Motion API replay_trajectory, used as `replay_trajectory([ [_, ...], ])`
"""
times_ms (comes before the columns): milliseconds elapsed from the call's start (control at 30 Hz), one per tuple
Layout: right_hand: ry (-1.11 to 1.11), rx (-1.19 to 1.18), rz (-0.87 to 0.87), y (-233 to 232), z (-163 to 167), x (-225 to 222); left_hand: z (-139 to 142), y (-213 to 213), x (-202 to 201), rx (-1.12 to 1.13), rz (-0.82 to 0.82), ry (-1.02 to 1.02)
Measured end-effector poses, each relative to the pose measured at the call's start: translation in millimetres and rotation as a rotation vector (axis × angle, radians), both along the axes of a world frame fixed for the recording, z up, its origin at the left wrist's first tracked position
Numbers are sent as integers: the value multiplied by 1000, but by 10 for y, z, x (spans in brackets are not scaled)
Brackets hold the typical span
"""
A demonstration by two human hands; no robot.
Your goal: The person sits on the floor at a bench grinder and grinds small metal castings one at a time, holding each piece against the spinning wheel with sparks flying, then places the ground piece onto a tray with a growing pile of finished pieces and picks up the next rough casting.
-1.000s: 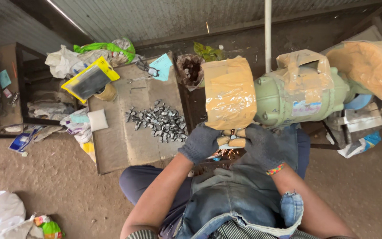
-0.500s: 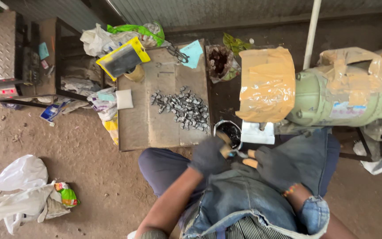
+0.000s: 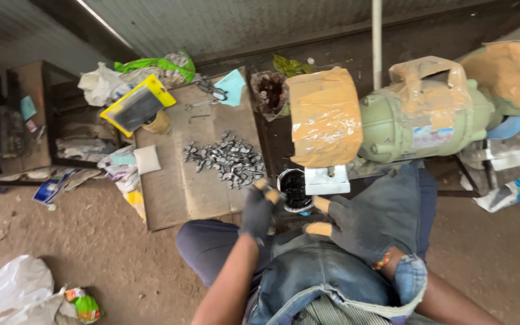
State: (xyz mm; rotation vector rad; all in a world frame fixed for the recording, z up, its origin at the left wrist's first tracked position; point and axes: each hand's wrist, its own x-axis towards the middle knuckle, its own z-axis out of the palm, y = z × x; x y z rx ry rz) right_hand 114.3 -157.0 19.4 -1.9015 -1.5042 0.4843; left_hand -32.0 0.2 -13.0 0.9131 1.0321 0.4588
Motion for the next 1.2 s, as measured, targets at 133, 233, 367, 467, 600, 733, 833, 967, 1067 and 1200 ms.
replay_trajectory([
  [133, 25, 105, 40, -25, 63, 114, 322, -496, 97, -82, -180, -153],
  [233, 39, 143, -100, -53, 49, 253, 389, -420, 233, 859, -264, 13],
  [367, -35, 20, -227, 18, -45, 410, 207, -21, 466, 1424, -424, 140],
  [467, -39, 52, -236, 115, -132, 502, -3, 192, 605, 1349, -579, 59],
  [600, 8, 94, -163, 164, -232, 617, -234, 280, 651, 1212, -737, 87],
  [733, 21, 20, -144, 190, -335, 692, -332, 337, 632, 1278, -802, 83],
  [833, -40, 49, -183, 249, -374, 705, -280, 372, 627, 1347, -775, 98],
  [967, 16, 71, -154, 220, -303, 649, -83, 252, 521, 1188, -662, -46],
  [1067, -33, -55, -98, 24, -227, 537, 30, 19, 298, 1452, -785, 261],
  [1200, -197, -147, 40, -187, -347, 333, -31, -136, -27, 1604, -708, 70],
])
